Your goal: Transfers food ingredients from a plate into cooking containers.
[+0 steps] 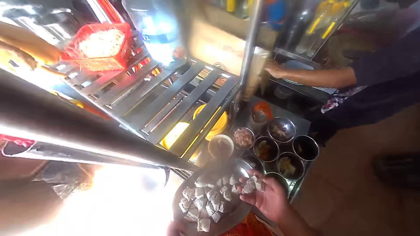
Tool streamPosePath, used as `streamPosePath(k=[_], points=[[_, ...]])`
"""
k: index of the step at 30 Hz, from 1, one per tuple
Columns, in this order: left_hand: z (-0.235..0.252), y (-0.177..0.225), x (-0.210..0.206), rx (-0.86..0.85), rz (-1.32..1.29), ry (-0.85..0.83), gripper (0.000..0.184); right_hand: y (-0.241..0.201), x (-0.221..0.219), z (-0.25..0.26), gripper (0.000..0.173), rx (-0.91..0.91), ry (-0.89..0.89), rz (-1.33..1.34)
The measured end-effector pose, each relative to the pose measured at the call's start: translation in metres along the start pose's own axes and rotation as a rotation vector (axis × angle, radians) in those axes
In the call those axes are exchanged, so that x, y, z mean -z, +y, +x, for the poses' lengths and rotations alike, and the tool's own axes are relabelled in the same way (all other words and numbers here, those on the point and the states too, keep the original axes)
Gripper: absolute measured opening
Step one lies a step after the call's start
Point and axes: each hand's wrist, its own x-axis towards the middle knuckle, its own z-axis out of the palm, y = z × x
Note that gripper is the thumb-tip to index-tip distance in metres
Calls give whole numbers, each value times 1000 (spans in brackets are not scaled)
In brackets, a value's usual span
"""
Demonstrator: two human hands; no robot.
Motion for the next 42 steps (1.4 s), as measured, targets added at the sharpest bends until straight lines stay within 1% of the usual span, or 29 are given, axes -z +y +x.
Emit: streamPosePath(k=[3,6,10,12,14,16,18,20,21,23,24,27,29,30,32,34,35,36,37,39,40,41,42], points=[[4,-15,8,-2,-36,-2,28,4,1,3,55,-25,9,95],[-2,-11,1,8,-77,21,28,2,-3,5,62,-31,41,81],[-4,-8,0,16,-144,42,33,-4,-4,8,61,-64,39,55],[-8,-1,-6,39,-194,21,32,-10,-3,9,58,-61,43,-31],[-16,10,-16,57,-196,46,30,-17,-5,8,51,-38,116,-246],[-20,18,-21,68,-192,69,30,-25,-11,8,41,-9,224,-573],[-20,21,-24,91,-195,93,33,-32,-17,5,33,32,282,-961],[-19,20,-25,95,-196,115,36,-35,-18,4,38,42,250,-1463],[-19,18,-24,92,-204,120,37,-34,-22,4,43,6,216,-1696],[-17,15,-22,72,-206,98,34,-24,-35,6,51,-94,160,-2030],[-17,15,-24,52,-207,96,32,-15,-38,8,53,-115,154,-2137],[-17,18,-31,18,-180,86,28,10,-29,14,61,-13,127,-2284],[-13,18,-28,6,-184,58,28,20,-21,16,64,132,82,-2319],[-12,17,-26,3,-191,53,28,25,-16,15,63,227,59,-2347],[-9,15,-23,4,-211,67,26,33,-8,11,50,415,17,-2399],[-7,15,-22,15,-190,85,29,37,1,6,32,539,0,-2366],[-7,16,-22,17,-164,95,30,36,1,2,29,516,12,-2268],[-6,16,-20,16,-143,100,30,31,-3,-1,30,438,40,-2082],[-4,14,-16,10,-126,92,30,23,-7,-5,33,330,65,-1805],[0,6,-7,-4,-96,62,29,5,-14,-13,40,123,130,-1124],[1,3,-5,-7,-90,49,29,-5,-12,-20,43,56,149,-843],[1,1,-3,-18,-82,46,28,-13,-6,-28,43,31,164,-647],[1,-1,-2,-30,-77,46,26,-19,3,-37,42,42,187,-539]])
